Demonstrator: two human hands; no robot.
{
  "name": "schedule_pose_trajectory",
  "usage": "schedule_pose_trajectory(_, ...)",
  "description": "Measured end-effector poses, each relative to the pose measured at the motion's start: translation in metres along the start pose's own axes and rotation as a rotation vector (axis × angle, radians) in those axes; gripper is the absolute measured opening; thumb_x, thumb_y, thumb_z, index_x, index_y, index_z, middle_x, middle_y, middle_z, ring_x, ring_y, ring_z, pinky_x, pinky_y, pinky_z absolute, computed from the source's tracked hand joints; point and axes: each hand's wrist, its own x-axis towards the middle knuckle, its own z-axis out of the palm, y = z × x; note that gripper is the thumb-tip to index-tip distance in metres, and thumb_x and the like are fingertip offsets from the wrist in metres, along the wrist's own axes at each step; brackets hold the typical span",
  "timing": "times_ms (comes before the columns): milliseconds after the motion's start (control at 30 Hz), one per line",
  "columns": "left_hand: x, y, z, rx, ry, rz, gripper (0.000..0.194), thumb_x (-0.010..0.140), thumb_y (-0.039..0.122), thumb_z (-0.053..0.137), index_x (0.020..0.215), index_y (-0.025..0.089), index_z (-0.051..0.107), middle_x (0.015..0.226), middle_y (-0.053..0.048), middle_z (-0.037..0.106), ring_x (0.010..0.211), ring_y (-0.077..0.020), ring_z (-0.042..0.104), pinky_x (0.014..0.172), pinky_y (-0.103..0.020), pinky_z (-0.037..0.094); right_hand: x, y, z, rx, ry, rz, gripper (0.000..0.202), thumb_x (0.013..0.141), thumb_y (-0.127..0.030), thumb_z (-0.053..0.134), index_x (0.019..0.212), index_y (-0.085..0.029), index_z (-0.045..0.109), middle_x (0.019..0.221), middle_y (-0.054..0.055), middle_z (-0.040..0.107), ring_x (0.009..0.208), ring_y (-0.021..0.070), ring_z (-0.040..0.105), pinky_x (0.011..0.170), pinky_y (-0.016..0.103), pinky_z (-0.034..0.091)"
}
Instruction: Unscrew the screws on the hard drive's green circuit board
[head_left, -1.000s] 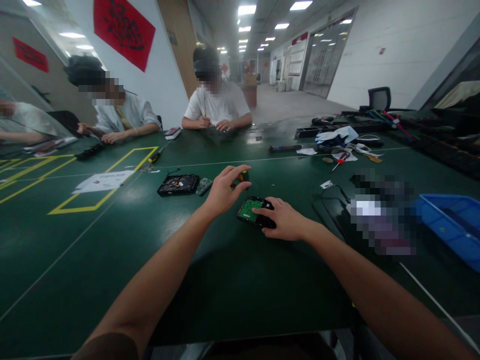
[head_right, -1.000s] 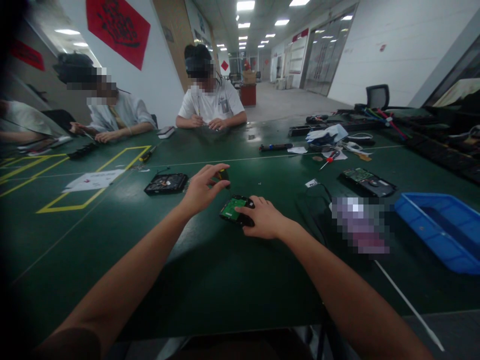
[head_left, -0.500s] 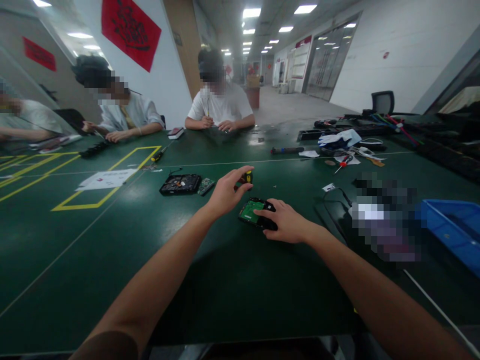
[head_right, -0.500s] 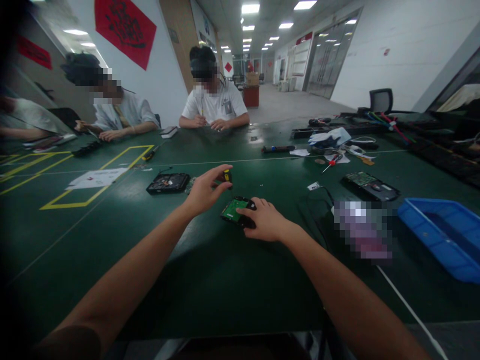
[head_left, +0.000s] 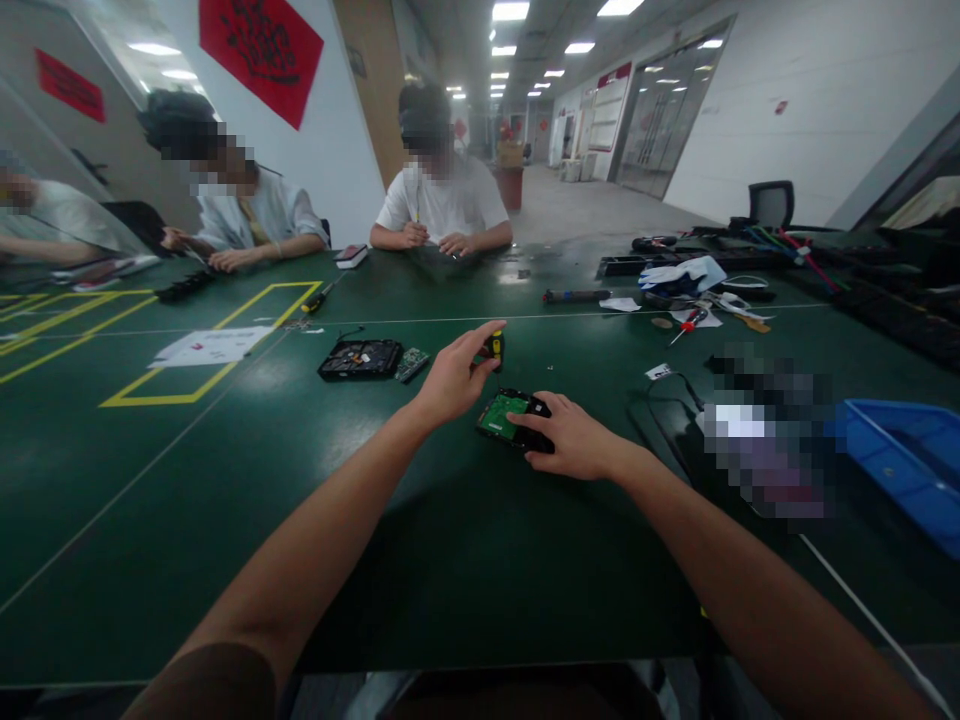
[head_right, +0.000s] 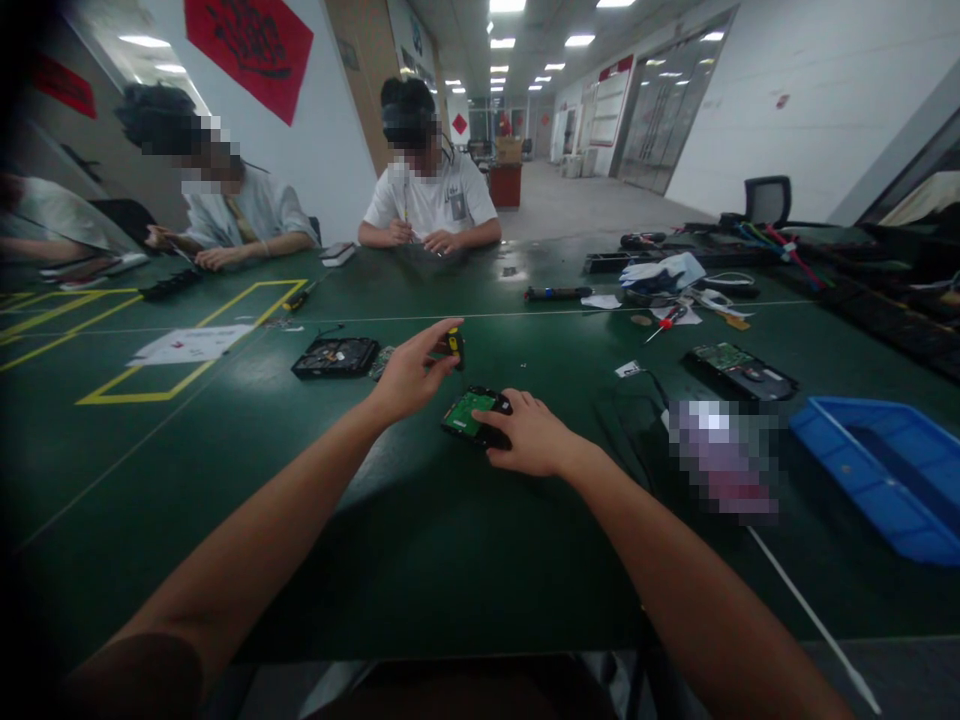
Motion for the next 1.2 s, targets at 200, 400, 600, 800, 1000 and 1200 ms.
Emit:
schedule_pose_trajectory(200,0.000,0.000,-0.001,-0.001,0.016,0.006,0.066,0.093,0.008,0.061,0.153,0.029,0.044,0.135,-0.009,0.062,0.099,-0.0184,0.066,0.091,-0.037,0.060,0.002,0.004,0.001,-0.002,0.023,-0.011,0.073,0.090,-0.054,0.066,0.157,-0.033,0.045,0.161,0.015,0.032,0.146,0.0416,0.034,0.117,0.061,0.030)
schedule_pose_trajectory(400,0.001,0.000,-0.006,0.032,-0.014,0.053,0.060,0.096,0.012,0.061,0.152,0.028,0.047,0.126,-0.009,0.064,0.096,-0.0180,0.065,0.092,-0.038,0.059,0.004,0.010,0.004,0.002,0.049,-0.037,0.072,0.089,-0.052,0.068,0.156,-0.035,0.047,0.162,0.012,0.032,0.146,0.0405,0.035,0.118,0.060,0.030)
schedule_pose_trajectory(600,0.003,0.001,-0.009,0.016,-0.013,0.090,0.058,0.100,0.009,0.051,0.154,0.027,0.045,0.130,-0.010,0.064,0.110,-0.0211,0.063,0.099,-0.041,0.056,0.005,0.015,0.008,0.006,0.065,-0.038,0.073,0.088,-0.054,0.068,0.155,-0.034,0.047,0.162,0.013,0.033,0.146,0.0410,0.035,0.118,0.060,0.031)
schedule_pose_trajectory(800,0.003,0.001,-0.005,0.037,0.080,0.053,0.051,0.096,0.012,0.062,0.145,0.026,0.055,0.122,-0.008,0.063,0.096,-0.0159,0.064,0.084,-0.031,0.059,0.005,0.013,0.007,0.004,0.056,-0.021,0.072,0.088,-0.054,0.069,0.155,-0.035,0.048,0.162,0.012,0.033,0.146,0.0412,0.036,0.118,0.060,0.030)
schedule_pose_trajectory(1000,0.002,0.002,-0.004,0.001,0.098,0.021,0.051,0.091,0.020,0.075,0.139,0.026,0.060,0.123,-0.007,0.062,0.092,-0.0139,0.065,0.071,-0.024,0.059,0.004,0.011,0.006,0.008,0.056,-0.009,0.074,0.088,-0.054,0.069,0.155,-0.034,0.047,0.162,0.012,0.032,0.147,0.0423,0.034,0.118,0.061,0.029)
schedule_pose_trajectory(1200,0.003,0.006,-0.007,-0.085,0.027,0.052,0.043,0.096,0.012,0.064,0.136,0.025,0.062,0.124,-0.007,0.065,0.092,-0.0139,0.066,0.077,-0.027,0.061,0.004,0.011,0.008,-0.001,0.085,-0.027,0.072,0.087,-0.051,0.070,0.154,-0.035,0.049,0.161,0.013,0.034,0.145,0.0413,0.037,0.117,0.060,0.031)
